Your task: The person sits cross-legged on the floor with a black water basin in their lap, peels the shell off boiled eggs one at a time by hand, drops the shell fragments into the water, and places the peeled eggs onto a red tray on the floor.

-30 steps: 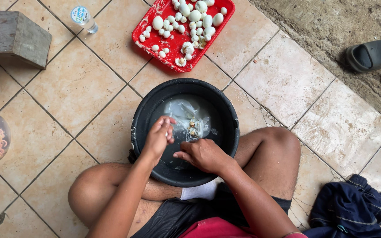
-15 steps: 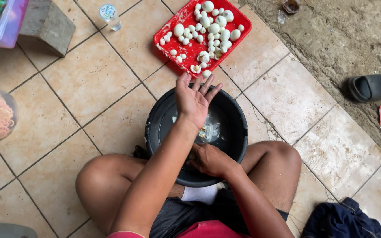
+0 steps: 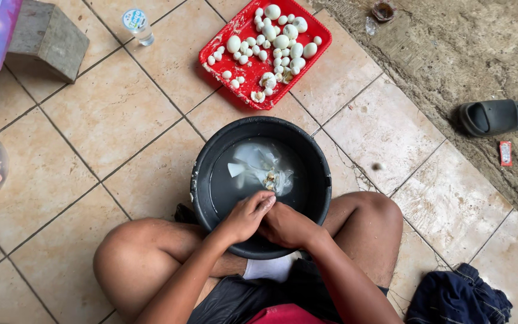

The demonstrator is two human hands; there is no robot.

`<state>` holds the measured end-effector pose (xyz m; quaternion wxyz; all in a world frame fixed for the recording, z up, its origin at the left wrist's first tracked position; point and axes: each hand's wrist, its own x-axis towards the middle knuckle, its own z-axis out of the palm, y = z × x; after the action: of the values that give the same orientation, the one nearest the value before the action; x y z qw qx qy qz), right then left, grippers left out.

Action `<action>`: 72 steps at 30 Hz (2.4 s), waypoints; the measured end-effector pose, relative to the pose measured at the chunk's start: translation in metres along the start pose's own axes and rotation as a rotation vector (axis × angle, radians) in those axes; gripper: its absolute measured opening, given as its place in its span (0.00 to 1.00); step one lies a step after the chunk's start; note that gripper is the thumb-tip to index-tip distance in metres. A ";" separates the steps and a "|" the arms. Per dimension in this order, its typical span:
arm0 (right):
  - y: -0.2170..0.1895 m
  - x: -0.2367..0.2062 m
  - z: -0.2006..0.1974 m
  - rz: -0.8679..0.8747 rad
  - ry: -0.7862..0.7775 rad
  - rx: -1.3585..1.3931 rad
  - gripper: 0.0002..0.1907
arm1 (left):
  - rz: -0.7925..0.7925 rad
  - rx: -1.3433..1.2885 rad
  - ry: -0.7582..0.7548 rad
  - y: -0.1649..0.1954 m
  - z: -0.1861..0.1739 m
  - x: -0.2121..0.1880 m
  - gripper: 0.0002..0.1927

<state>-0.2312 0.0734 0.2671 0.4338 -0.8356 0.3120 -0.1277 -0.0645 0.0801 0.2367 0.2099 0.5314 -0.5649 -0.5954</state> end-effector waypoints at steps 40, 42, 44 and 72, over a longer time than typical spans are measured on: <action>0.358 -0.097 -0.372 0.556 0.817 0.317 0.16 | -0.096 0.886 -0.210 0.085 0.095 0.183 0.20; 0.321 -0.028 -0.384 0.404 0.840 0.355 0.22 | -0.060 0.846 -0.193 0.080 0.082 0.176 0.20; 0.285 0.015 -0.384 0.395 0.876 0.324 0.21 | -0.031 0.786 -0.191 0.078 0.072 0.169 0.20; -0.039 0.007 -0.160 0.489 -0.058 -0.377 0.22 | -0.153 0.836 -0.393 0.037 0.023 0.105 0.12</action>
<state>-0.2874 -0.0174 0.3922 0.2979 -0.8046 0.5095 0.0647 -0.1343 -0.0092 0.2233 -0.1777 0.4876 -0.7444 -0.4201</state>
